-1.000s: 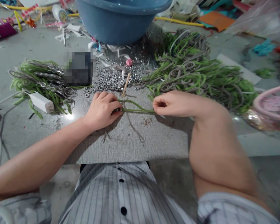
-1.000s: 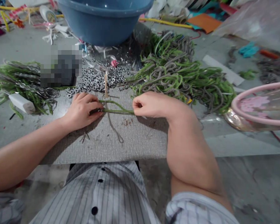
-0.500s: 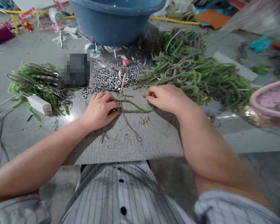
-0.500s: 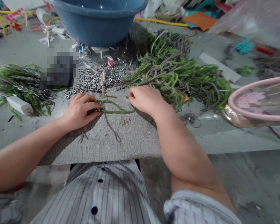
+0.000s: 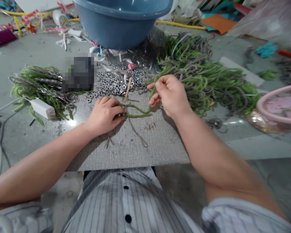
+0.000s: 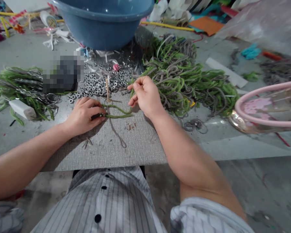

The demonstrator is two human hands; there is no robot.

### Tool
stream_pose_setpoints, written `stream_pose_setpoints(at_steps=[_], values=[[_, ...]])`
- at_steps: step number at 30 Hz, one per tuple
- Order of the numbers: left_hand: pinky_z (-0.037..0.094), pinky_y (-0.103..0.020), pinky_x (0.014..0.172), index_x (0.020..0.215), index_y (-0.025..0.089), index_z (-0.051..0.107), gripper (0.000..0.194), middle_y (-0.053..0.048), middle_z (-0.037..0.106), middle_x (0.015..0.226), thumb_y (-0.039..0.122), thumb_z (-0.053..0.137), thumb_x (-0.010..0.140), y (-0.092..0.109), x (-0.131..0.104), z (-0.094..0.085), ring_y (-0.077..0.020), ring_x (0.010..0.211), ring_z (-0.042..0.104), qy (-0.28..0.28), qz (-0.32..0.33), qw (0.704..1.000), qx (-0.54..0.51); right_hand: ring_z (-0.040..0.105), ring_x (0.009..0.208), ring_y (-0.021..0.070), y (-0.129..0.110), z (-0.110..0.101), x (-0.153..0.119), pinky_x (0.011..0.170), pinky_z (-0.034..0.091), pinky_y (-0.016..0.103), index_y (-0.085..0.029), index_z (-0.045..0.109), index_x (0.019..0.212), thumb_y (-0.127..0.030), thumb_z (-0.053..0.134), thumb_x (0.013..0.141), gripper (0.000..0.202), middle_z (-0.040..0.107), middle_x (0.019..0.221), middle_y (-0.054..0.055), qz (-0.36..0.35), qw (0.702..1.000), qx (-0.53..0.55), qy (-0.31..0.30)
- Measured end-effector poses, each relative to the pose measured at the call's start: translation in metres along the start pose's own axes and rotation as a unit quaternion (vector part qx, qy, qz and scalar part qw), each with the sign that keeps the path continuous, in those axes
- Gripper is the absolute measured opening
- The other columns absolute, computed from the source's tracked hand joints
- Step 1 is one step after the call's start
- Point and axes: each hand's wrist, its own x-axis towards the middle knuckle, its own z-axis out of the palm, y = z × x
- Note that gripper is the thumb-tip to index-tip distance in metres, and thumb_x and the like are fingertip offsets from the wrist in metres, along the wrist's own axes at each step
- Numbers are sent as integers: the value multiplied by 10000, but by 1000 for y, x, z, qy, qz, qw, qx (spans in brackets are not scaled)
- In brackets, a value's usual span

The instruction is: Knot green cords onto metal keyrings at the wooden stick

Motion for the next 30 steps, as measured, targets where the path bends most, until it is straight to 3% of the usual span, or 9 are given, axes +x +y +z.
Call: stream_pose_setpoints(at_steps=[4, 9, 13, 21, 30], values=[[387, -408, 826, 933, 217, 727, 179, -79, 655, 1004, 329, 609, 861, 0, 0, 1, -253, 950, 523, 5, -1, 1000, -6, 688, 775, 164, -1, 3, -1, 629, 552, 314, -279, 459, 1040, -584, 396, 924, 333, 655, 1016, 33, -26, 999, 40, -5], [384, -407, 824, 948, 216, 722, 192, -84, 660, 1012, 337, 609, 851, 0, 0, 1, -255, 948, 525, 11, 2, 1000, -13, 648, 1036, 213, -15, 13, -17, 848, 536, 400, -270, 496, 1027, -508, 396, 953, 269, 673, 1046, 73, -100, 995, -28, 3], [393, -424, 865, 987, 177, 700, 262, -94, 664, 1019, 366, 561, 869, 3, 0, -3, -262, 975, 544, 18, -8, 999, -38, 643, 1041, 218, -21, 18, -29, 913, 496, 407, -247, 517, 944, -419, 423, 958, 197, 681, 1061, 84, -197, 973, -93, -68], [397, -421, 882, 1040, 161, 642, 313, -98, 671, 1031, 412, 534, 887, 4, -2, -4, -261, 1003, 559, 89, -10, 995, -46, 628, 918, 222, -21, 19, -30, 803, 471, 366, -232, 511, 907, -253, 370, 953, 150, 659, 956, 85, -273, 922, -207, -181], [391, -393, 839, 884, 204, 664, 261, -56, 708, 912, 369, 471, 945, 3, -1, -1, -225, 935, 566, 121, 27, 992, -19, 615, 897, 218, -25, 25, -35, 756, 466, 337, -227, 495, 912, -199, 367, 949, 136, 654, 929, 94, -323, 897, -222, -204]])
